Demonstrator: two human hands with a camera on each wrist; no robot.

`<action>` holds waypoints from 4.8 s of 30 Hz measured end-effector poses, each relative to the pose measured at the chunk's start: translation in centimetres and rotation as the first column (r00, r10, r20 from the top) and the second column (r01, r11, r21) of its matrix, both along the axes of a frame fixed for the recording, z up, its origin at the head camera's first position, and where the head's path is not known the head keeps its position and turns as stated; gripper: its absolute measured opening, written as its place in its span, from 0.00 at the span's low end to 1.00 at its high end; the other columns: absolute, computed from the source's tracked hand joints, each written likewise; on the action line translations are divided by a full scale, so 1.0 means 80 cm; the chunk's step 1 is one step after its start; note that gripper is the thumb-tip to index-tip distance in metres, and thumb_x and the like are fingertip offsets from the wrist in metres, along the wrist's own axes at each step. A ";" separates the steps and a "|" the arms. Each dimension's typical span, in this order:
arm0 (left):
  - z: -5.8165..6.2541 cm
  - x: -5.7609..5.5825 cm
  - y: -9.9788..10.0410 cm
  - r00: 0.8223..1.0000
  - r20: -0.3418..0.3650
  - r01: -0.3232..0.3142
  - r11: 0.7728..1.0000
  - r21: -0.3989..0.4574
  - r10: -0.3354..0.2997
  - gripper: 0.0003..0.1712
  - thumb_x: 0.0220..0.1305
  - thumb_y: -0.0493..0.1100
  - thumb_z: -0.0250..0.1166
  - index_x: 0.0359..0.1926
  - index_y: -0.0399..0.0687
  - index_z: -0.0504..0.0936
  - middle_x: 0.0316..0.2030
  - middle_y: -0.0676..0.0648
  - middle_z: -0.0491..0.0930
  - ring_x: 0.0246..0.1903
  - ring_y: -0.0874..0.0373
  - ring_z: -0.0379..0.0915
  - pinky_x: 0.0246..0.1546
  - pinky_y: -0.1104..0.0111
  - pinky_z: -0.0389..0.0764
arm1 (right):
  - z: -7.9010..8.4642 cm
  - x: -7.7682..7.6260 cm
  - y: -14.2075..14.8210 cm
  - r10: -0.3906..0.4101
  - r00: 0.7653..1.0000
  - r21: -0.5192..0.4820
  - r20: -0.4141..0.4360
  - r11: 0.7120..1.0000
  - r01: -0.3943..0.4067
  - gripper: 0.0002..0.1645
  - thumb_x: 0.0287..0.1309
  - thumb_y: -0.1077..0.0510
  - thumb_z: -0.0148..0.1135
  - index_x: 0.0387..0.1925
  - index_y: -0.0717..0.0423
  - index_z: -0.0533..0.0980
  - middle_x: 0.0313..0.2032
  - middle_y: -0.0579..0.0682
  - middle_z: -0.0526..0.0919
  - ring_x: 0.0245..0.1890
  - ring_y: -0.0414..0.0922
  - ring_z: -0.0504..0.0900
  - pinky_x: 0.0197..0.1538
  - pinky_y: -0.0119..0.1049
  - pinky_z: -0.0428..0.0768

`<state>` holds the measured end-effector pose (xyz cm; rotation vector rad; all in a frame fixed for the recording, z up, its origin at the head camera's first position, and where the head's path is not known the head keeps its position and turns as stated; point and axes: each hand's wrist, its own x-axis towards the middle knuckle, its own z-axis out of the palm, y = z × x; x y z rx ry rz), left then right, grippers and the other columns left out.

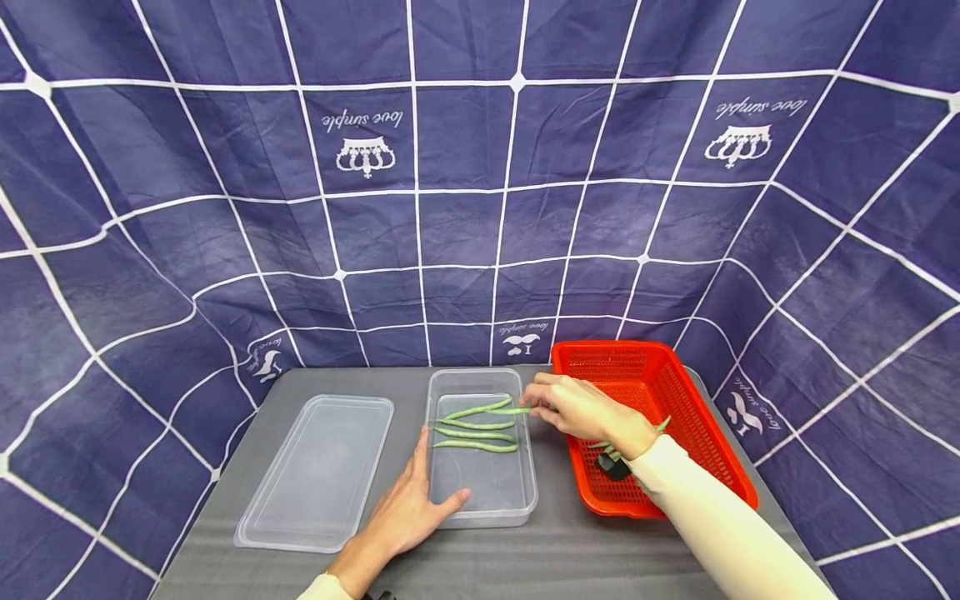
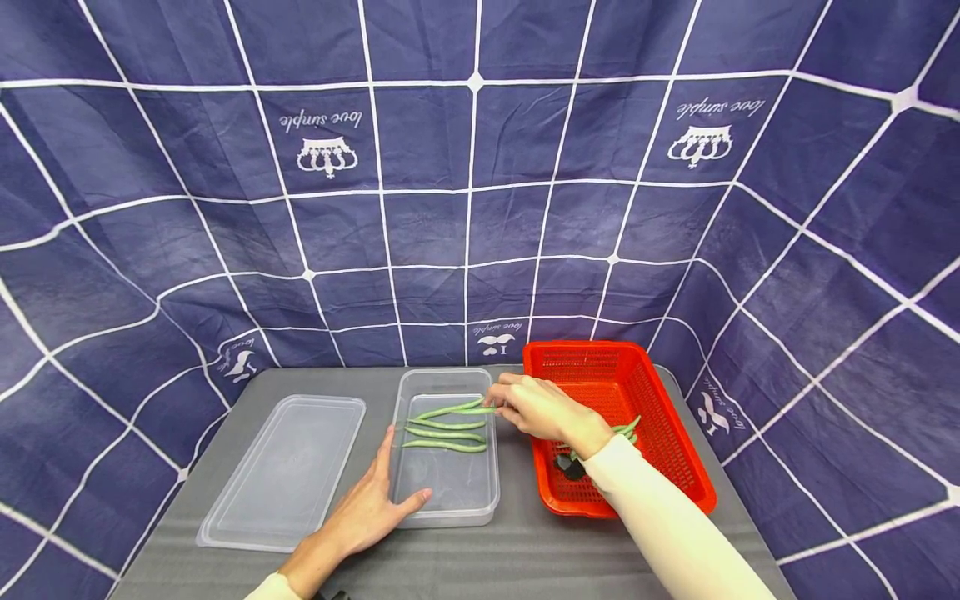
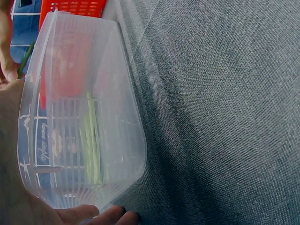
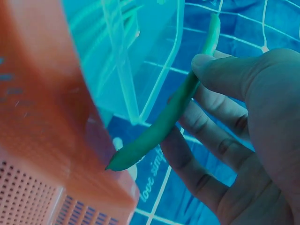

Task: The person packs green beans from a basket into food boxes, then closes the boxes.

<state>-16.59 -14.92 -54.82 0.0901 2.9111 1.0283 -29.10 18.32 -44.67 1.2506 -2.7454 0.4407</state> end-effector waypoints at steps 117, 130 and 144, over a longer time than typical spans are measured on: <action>-0.006 0.002 0.000 0.999 -0.043 -0.011 1.000 -0.018 0.010 0.78 0.67 0.73 0.81 0.98 0.56 0.41 0.81 0.31 0.77 0.70 0.26 0.84 0.54 0.31 0.89 | -0.064 -0.017 0.177 -0.074 0.986 -0.011 0.153 0.997 0.077 0.19 0.63 0.62 0.85 0.55 0.55 0.91 0.50 0.51 0.93 0.50 0.54 0.91 0.59 0.51 0.89; -0.009 0.000 0.002 1.000 -0.025 -0.016 1.000 -0.021 0.015 0.76 0.68 0.73 0.80 0.98 0.57 0.42 0.81 0.32 0.77 0.71 0.26 0.84 0.53 0.30 0.88 | -0.076 -0.018 0.203 -0.104 0.957 0.017 0.272 0.994 0.103 0.25 0.57 0.60 0.90 0.56 0.56 0.91 0.47 0.50 0.93 0.47 0.51 0.91 0.55 0.49 0.90; -0.010 -0.002 0.001 0.999 -0.046 -0.005 1.000 -0.003 0.004 0.76 0.68 0.72 0.80 0.98 0.53 0.43 0.84 0.30 0.73 0.74 0.25 0.81 0.57 0.30 0.88 | -0.094 -0.021 0.210 -0.120 0.940 0.019 0.319 0.993 0.120 0.24 0.52 0.63 0.91 0.51 0.52 0.92 0.43 0.47 0.90 0.44 0.44 0.89 0.52 0.43 0.89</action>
